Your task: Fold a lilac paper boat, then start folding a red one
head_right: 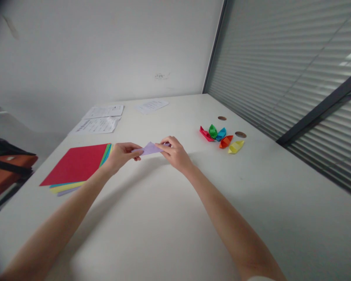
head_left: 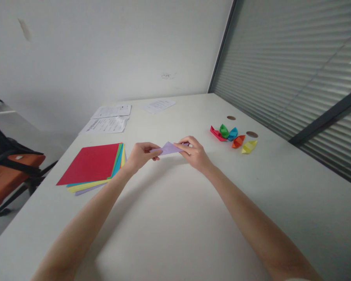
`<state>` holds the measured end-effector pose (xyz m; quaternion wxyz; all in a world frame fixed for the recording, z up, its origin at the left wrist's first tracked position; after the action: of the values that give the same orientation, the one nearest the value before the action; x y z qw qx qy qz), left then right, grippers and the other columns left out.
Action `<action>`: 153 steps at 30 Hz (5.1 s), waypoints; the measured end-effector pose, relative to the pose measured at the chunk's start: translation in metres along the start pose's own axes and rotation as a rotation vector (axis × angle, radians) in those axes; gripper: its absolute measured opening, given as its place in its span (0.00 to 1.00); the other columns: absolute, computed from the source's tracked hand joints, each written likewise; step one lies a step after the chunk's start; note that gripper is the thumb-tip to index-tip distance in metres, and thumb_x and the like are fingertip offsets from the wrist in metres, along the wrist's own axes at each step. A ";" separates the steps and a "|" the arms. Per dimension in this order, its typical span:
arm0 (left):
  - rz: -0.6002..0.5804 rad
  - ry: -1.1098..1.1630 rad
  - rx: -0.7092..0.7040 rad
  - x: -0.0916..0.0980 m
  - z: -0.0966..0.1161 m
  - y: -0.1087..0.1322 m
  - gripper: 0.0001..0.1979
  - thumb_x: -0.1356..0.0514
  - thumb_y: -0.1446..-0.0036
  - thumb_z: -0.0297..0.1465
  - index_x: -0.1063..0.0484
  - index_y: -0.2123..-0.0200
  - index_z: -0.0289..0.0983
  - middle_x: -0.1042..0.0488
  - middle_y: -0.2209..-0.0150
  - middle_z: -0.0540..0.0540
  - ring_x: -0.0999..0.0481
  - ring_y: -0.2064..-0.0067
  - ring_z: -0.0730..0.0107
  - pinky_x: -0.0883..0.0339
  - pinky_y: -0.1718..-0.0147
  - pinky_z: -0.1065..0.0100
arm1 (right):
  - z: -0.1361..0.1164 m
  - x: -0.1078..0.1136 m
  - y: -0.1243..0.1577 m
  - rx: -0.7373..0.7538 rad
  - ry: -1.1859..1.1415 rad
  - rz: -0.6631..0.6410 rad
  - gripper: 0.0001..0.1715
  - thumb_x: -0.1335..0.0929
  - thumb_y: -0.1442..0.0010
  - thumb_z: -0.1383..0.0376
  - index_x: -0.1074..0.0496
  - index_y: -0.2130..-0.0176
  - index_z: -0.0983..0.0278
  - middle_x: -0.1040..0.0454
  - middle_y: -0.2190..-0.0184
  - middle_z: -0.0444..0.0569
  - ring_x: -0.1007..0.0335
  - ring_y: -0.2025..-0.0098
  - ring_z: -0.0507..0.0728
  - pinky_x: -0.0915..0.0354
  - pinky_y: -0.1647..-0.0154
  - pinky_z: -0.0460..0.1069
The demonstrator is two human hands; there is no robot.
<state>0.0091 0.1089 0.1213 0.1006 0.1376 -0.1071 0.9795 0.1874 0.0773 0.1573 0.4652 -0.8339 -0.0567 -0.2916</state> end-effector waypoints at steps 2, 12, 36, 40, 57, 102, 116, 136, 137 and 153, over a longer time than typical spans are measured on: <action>0.090 -0.050 -0.083 0.008 0.006 0.001 0.18 0.31 0.53 0.42 0.22 0.66 0.32 0.21 0.74 0.44 0.22 0.74 0.67 0.27 0.73 0.68 | 0.008 -0.001 0.000 -0.074 -0.112 0.019 0.28 0.27 0.44 0.58 0.29 0.44 0.57 0.30 0.56 0.53 0.32 0.55 0.57 0.31 0.56 0.53; 0.105 0.041 -0.127 0.001 0.012 0.005 0.24 0.30 0.54 0.41 0.22 0.58 0.30 0.20 0.72 0.42 0.21 0.71 0.65 0.25 0.70 0.67 | 0.053 -0.023 0.012 -0.607 -0.533 0.048 0.19 0.23 0.58 0.52 0.23 0.73 0.65 0.23 0.76 0.48 0.28 0.73 0.54 0.32 0.69 0.49; -0.006 0.233 -0.056 -0.016 -0.004 0.002 0.23 0.28 0.58 0.41 0.21 0.63 0.29 0.20 0.73 0.40 0.19 0.72 0.60 0.22 0.74 0.64 | 0.031 -0.028 0.011 -0.476 -0.389 -0.130 0.16 0.27 0.47 0.54 0.21 0.70 0.66 0.22 0.77 0.48 0.28 0.75 0.52 0.35 0.73 0.45; -0.057 0.180 -0.044 -0.019 -0.003 0.004 0.19 0.30 0.53 0.42 0.19 0.67 0.30 0.20 0.73 0.40 0.19 0.72 0.59 0.20 0.69 0.61 | 0.026 -0.044 0.015 -0.487 -0.320 -0.330 0.16 0.29 0.44 0.56 0.22 0.76 0.66 0.24 0.81 0.45 0.33 0.80 0.49 0.41 0.79 0.43; -0.002 0.127 -0.136 0.011 0.018 0.006 0.20 0.30 0.53 0.42 0.19 0.63 0.31 0.18 0.69 0.40 0.18 0.67 0.58 0.20 0.61 0.57 | 0.044 -0.024 0.012 -0.608 -0.596 -0.113 0.14 0.25 0.52 0.57 0.22 0.74 0.67 0.22 0.77 0.49 0.28 0.78 0.52 0.33 0.76 0.46; 0.112 0.192 -0.175 0.009 0.023 0.010 0.22 0.27 0.58 0.38 0.20 0.60 0.34 0.20 0.57 0.39 0.20 0.55 0.56 0.26 0.50 0.56 | 0.057 0.002 0.008 -0.581 -0.677 0.106 0.22 0.23 0.55 0.56 0.19 0.60 0.63 0.22 0.72 0.47 0.29 0.70 0.52 0.30 0.62 0.53; 0.041 0.450 0.076 -0.005 -0.006 0.007 0.17 0.31 0.55 0.32 0.22 0.59 0.32 0.20 0.61 0.42 0.20 0.59 0.62 0.26 0.51 0.56 | 0.053 -0.021 0.014 -0.735 -0.673 -0.003 0.25 0.24 0.55 0.55 0.20 0.60 0.68 0.22 0.75 0.49 0.30 0.74 0.51 0.30 0.68 0.51; 0.058 0.003 -0.152 -0.008 0.024 0.016 0.21 0.38 0.43 0.40 0.27 0.49 0.34 0.25 0.52 0.37 0.22 0.55 0.59 0.28 0.55 0.57 | 0.043 -0.020 0.007 -0.703 -0.568 -0.117 0.20 0.26 0.50 0.54 0.20 0.66 0.68 0.21 0.76 0.51 0.26 0.75 0.53 0.29 0.72 0.48; 0.133 -0.163 -0.281 -0.003 0.036 0.020 0.22 0.39 0.43 0.40 0.29 0.47 0.37 0.27 0.49 0.37 0.24 0.53 0.59 0.29 0.54 0.57 | 0.045 -0.019 0.008 -0.716 -0.554 -0.094 0.19 0.26 0.51 0.54 0.20 0.67 0.68 0.22 0.77 0.50 0.26 0.76 0.52 0.28 0.72 0.47; 0.414 -0.900 -0.615 -0.007 0.066 0.044 0.17 0.39 0.41 0.31 0.28 0.48 0.44 0.26 0.50 0.40 0.32 0.48 0.51 0.42 0.52 0.52 | 0.013 -0.006 -0.001 -0.514 -0.246 0.080 0.16 0.32 0.41 0.56 0.22 0.72 0.63 0.22 0.67 0.52 0.25 0.66 0.57 0.28 0.63 0.51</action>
<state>0.0220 0.0504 0.1732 -0.1131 0.4810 -0.4436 0.7477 0.1880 0.0892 0.1501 0.2395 -0.9550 -0.0041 -0.1748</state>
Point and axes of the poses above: each hand's wrist, its own y-axis away from the middle knuckle, its own x-axis out of the back of the hand, z = x × y, the point moved 10 cm from there along -y, towards the middle knuckle
